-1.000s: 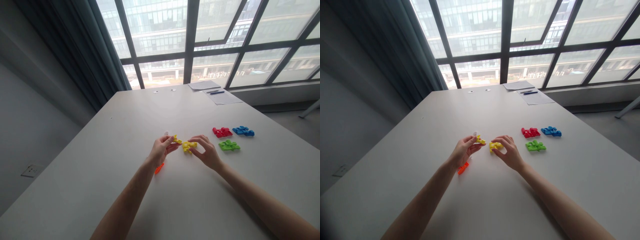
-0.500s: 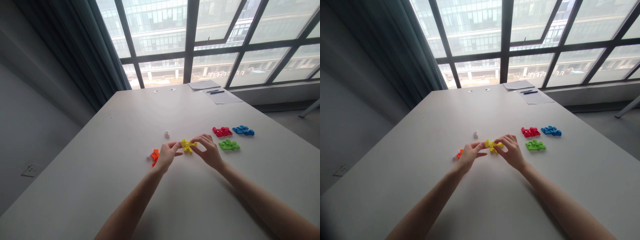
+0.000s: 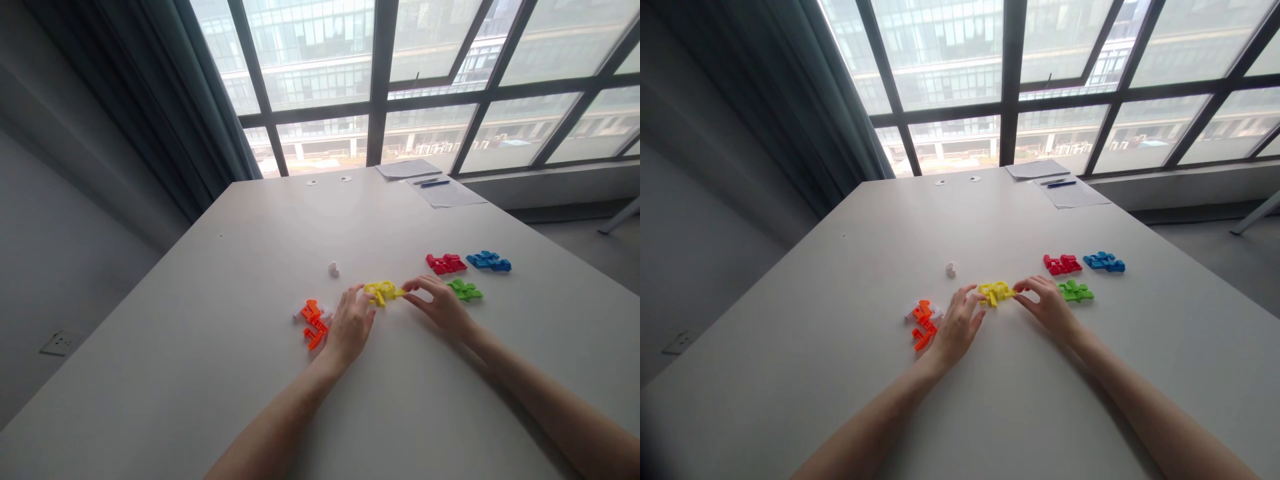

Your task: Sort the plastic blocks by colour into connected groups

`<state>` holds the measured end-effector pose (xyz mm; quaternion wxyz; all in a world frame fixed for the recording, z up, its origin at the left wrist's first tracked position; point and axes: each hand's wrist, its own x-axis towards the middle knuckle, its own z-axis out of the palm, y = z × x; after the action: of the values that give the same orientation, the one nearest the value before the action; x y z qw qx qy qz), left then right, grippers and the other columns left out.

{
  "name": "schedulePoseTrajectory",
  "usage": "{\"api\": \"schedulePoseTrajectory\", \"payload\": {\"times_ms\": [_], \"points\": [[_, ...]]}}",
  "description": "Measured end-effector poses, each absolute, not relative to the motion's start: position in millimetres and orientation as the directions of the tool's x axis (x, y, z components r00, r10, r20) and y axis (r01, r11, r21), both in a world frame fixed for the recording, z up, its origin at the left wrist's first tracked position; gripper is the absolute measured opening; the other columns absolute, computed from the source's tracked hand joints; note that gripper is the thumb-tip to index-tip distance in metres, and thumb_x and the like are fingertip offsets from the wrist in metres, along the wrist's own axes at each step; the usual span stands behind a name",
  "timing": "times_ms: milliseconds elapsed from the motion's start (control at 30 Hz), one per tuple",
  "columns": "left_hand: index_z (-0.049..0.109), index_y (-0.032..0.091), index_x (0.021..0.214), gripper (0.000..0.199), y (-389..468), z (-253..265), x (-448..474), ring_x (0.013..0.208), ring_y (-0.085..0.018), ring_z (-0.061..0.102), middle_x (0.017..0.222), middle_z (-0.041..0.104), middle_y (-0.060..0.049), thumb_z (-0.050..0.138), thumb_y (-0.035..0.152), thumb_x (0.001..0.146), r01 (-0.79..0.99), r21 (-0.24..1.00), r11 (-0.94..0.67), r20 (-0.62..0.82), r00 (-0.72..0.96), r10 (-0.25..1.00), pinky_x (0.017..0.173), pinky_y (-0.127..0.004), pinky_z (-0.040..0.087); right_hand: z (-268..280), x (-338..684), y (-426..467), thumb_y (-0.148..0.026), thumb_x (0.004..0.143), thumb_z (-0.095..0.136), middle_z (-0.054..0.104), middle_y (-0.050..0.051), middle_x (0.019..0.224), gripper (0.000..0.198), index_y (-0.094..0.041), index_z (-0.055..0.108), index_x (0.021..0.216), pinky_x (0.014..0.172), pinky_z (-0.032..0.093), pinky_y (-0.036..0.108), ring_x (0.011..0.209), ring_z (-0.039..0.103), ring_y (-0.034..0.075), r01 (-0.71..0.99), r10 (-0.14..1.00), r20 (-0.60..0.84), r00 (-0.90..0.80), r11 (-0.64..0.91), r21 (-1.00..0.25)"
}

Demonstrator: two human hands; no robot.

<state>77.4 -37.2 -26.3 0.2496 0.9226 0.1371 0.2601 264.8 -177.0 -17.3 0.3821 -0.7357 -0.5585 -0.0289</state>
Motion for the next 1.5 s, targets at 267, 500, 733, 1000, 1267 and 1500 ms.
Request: {"api": "schedulePoseTrajectory", "payload": {"times_ms": [267, 500, 733, 1000, 1267, 1500], "points": [[0.056, 0.022, 0.121, 0.034, -39.1, -21.5, 76.8, 0.136, -0.028, 0.039, 0.138, 0.053, -0.009, 0.048, 0.012, 0.090, 0.069, 0.347, -0.935, 0.428, 0.876, 0.224, 0.104, -0.049, 0.045, -28.2, 264.5, -175.5, -0.035, 0.090, 0.057, 0.070, 0.004, 0.088, 0.014, -0.024, 0.065, 0.088, 0.080, 0.047, 0.038, 0.085, 0.064, 0.021, 0.899, 0.813, 0.486, 0.321, -0.099, -0.428], [0.058, 0.020, 0.122, 0.038, -38.5, -19.6, 76.6, 0.133, -0.027, 0.044, 0.130, 0.061, -0.008, 0.047, 0.009, 0.088, 0.045, 0.350, -0.936, 0.403, 0.894, 0.195, 0.103, -0.047, 0.045, -32.6, 265.1, -176.3, -0.035, 0.090, 0.058, 0.070, 0.003, 0.088, 0.013, -0.024, 0.065, 0.088, 0.081, 0.045, 0.037, 0.086, 0.063, 0.021, 0.903, 0.825, 0.469, 0.316, -0.111, -0.415], [0.057, 0.020, 0.123, 0.039, -38.4, -20.1, 76.0, 0.133, -0.027, 0.045, 0.129, 0.062, -0.008, 0.048, 0.007, 0.087, 0.040, 0.367, -0.930, 0.410, 0.890, 0.200, 0.103, -0.047, 0.045, -33.6, 264.9, -176.5, -0.035, 0.090, 0.058, 0.070, 0.003, 0.089, 0.013, -0.025, 0.066, 0.090, 0.080, 0.045, 0.037, 0.085, 0.063, 0.020, 0.922, 0.831, 0.476, 0.288, -0.106, -0.372], [0.058, 0.019, 0.123, 0.040, -39.3, -18.7, 76.2, 0.133, -0.028, 0.045, 0.131, 0.061, -0.008, 0.047, 0.007, 0.087, 0.043, 0.371, -0.928, 0.405, 0.892, 0.203, 0.103, -0.048, 0.045, -34.0, 263.0, -176.0, -0.035, 0.089, 0.059, 0.071, 0.003, 0.089, 0.012, -0.025, 0.066, 0.091, 0.080, 0.045, 0.037, 0.086, 0.063, 0.021, 0.928, 0.820, 0.487, 0.301, -0.133, -0.349], [0.057, 0.017, 0.124, 0.038, -39.5, -20.3, 77.1, 0.132, -0.026, 0.046, 0.132, 0.060, -0.009, 0.046, 0.010, 0.089, 0.069, 0.390, -0.918, 0.409, 0.880, 0.240, 0.104, -0.047, 0.045, -32.5, 261.4, -177.5, -0.036, 0.089, 0.060, 0.070, 0.003, 0.093, 0.013, -0.025, 0.066, 0.096, 0.083, 0.045, 0.038, 0.089, 0.063, 0.021, 0.938, 0.818, 0.501, 0.283, -0.125, -0.324], [0.057, 0.019, 0.121, 0.037, -39.5, -18.7, 76.5, 0.128, -0.025, 0.048, 0.129, 0.060, -0.009, 0.047, 0.008, 0.087, 0.066, 0.449, -0.891, 0.451, 0.845, 0.289, 0.104, -0.046, 0.046, -30.8, 259.5, -177.7, -0.035, 0.090, 0.058, 0.070, 0.004, 0.092, 0.015, -0.025, 0.065, 0.097, 0.082, 0.046, 0.038, 0.090, 0.063, 0.022, 0.935, 0.805, 0.519, 0.287, -0.117, -0.335]]}}
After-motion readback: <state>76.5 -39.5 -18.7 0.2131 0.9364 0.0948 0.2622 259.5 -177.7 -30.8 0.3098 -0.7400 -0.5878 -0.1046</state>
